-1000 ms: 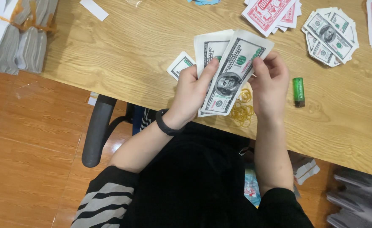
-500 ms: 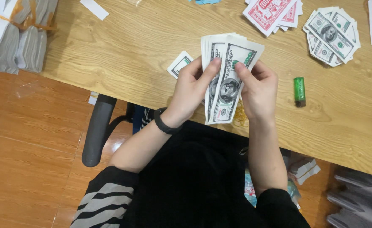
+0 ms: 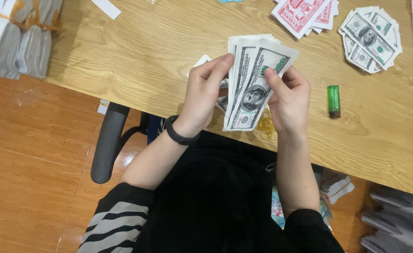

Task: The person sorts stacks of paper currency at a wooden table, fanning and aligning the bills, then placing them into piles. They also handle white paper bundles with yellow labels, opening them and fanning the contents before restacking.

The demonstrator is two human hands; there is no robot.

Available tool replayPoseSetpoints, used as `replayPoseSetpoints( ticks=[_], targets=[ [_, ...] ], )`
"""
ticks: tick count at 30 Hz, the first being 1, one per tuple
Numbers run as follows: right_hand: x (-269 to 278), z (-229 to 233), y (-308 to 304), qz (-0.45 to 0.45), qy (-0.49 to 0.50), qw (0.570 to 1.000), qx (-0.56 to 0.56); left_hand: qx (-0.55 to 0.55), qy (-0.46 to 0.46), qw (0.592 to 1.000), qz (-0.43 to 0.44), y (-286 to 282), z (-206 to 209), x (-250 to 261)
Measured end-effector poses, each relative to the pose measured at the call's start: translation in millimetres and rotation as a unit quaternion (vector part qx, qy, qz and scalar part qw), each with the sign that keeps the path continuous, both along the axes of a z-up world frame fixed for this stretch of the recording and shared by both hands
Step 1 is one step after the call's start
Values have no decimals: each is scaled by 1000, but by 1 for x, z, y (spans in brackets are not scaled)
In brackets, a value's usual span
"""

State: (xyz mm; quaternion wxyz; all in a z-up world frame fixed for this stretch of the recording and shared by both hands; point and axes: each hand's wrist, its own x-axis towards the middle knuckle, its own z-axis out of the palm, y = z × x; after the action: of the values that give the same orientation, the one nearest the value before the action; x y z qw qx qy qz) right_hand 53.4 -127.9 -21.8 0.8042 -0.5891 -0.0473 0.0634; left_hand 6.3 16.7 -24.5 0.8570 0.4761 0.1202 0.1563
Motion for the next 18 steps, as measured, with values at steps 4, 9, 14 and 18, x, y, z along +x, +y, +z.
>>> replayPoseSetpoints(
  ticks=[4, 9, 14, 18],
  targets=[
    [-2, 2, 1, 5, 3, 1000, 1, -5, 7, 1000, 7, -3, 6, -5],
    [-5, 1, 1, 8, 11, 1000, 13, 113, -32, 992, 40, 3, -4, -3],
    [-2, -7, -15, 1, 12, 1000, 10, 113, -25, 993, 28, 14, -9, -2],
    [12, -5, -46, -60, 21, 998, 30, 209, 29, 977, -5, 31, -31, 2]
  ],
)
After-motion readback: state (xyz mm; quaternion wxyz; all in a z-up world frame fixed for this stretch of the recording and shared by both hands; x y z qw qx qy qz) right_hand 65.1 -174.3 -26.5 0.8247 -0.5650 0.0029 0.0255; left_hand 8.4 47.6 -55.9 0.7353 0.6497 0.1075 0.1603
